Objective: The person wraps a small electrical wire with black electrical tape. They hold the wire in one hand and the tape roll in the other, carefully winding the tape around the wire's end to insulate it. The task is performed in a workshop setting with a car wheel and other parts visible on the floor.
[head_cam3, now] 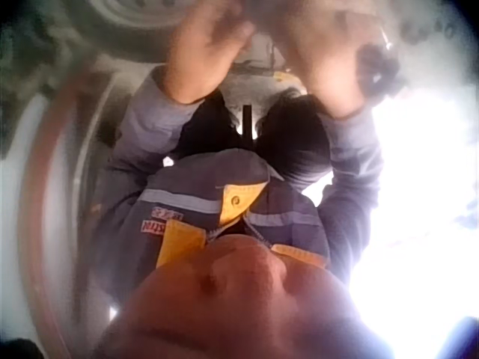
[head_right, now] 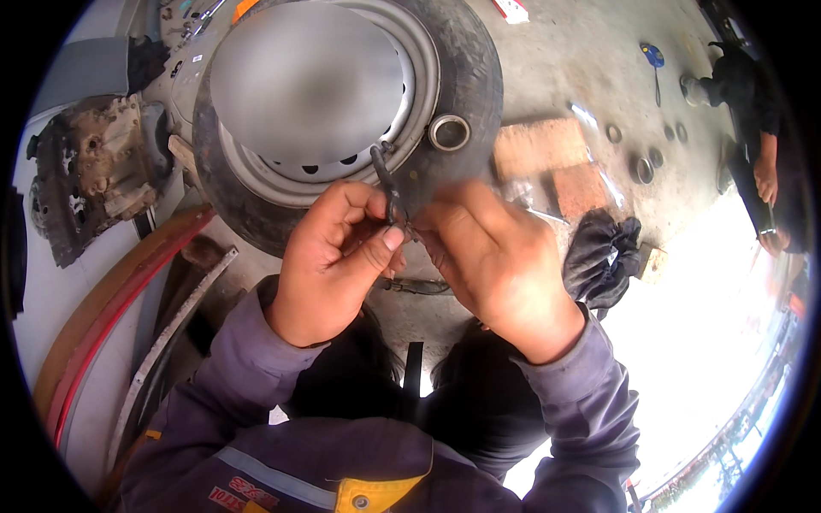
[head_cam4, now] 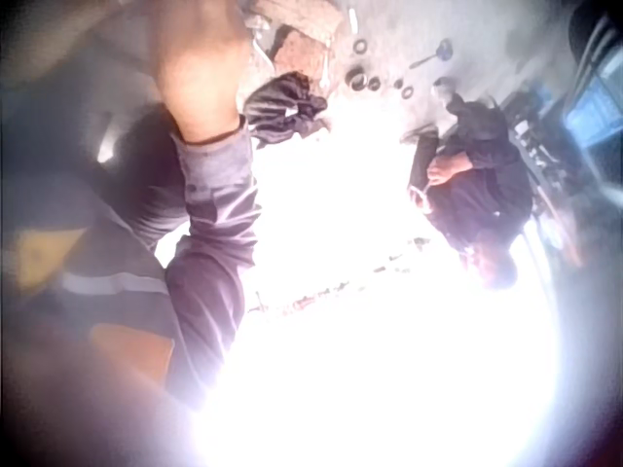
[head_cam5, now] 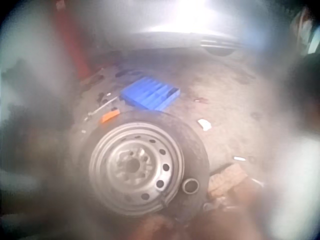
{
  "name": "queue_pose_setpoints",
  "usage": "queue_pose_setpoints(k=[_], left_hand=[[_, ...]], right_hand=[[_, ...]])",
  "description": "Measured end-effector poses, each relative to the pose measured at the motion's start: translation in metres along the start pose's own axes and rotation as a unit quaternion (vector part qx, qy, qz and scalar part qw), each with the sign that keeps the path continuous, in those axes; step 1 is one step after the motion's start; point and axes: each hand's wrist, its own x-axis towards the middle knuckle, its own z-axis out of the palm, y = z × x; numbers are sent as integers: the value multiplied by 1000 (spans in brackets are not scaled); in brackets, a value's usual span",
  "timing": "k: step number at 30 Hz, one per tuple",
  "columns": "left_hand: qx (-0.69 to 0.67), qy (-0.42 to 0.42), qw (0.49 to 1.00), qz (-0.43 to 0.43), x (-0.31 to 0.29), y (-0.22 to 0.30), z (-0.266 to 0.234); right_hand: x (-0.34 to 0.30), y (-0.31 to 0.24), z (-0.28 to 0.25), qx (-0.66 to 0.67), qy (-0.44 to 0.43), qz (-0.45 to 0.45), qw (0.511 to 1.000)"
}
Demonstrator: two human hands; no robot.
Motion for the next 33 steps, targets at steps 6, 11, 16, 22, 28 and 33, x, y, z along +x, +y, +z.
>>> queue_pose_setpoints(k=[6, 11, 16, 22, 28, 33], left_hand=[[13, -24, 1000, -10, -2, 5, -2], [24, -40, 999, 5, -6, 5, 0], [41, -34, 998, 18, -8, 2, -1], [21, -20, 999, 15, -7, 0, 1], [23, -21, 1000, 6, -9, 4, 5], [30, -14, 999, -4, -7, 7, 6]], right_hand=[[-4, 5, 4, 122, -11, 31, 992], [-4, -2, 4, 84, -30, 61, 994], [-9, -6, -3, 427, -72, 372, 821], [-5, 5, 0, 58, -3, -20, 998], [-6, 1, 1, 141, -23, 32, 989], [-5, 2, 11, 252, -16, 129, 959]])
